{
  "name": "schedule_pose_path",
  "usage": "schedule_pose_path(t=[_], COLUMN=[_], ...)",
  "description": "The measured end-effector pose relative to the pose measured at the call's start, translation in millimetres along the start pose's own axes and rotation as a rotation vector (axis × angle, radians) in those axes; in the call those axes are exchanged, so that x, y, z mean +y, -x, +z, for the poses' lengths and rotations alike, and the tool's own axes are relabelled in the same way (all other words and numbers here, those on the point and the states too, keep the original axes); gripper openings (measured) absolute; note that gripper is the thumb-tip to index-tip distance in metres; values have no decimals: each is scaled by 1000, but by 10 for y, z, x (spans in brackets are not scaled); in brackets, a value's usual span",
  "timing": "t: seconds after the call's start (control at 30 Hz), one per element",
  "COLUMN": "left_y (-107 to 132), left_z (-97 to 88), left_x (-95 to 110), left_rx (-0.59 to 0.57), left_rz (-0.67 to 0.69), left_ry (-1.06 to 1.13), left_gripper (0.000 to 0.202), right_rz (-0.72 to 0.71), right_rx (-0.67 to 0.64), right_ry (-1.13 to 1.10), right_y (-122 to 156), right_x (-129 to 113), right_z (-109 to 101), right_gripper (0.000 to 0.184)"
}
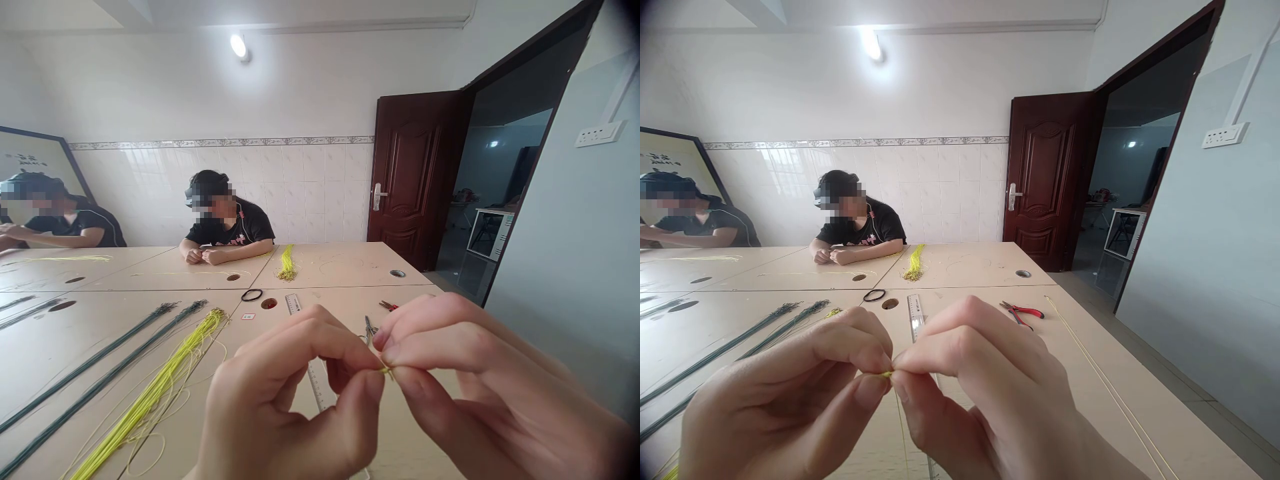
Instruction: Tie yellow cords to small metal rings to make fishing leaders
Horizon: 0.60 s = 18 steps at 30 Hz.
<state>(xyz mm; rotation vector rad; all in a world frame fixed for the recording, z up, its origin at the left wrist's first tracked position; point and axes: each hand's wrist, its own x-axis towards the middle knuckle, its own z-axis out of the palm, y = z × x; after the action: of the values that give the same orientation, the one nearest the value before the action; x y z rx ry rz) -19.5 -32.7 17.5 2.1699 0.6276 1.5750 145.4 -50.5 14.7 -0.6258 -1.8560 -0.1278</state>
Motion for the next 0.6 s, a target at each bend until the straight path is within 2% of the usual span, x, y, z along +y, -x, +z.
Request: schedule_pose_path(t=[0.6], left_y=[1], left_z=[-6], left_x=[6], left_rx=[-13], left_rz=[-20], left_ry=[44], left_gripper=[23], right_rz=[-13], right_rx=[10], right_ry=[-18], right_y=[-2], right_x=[3], right_z=[30], right_gripper=[5])
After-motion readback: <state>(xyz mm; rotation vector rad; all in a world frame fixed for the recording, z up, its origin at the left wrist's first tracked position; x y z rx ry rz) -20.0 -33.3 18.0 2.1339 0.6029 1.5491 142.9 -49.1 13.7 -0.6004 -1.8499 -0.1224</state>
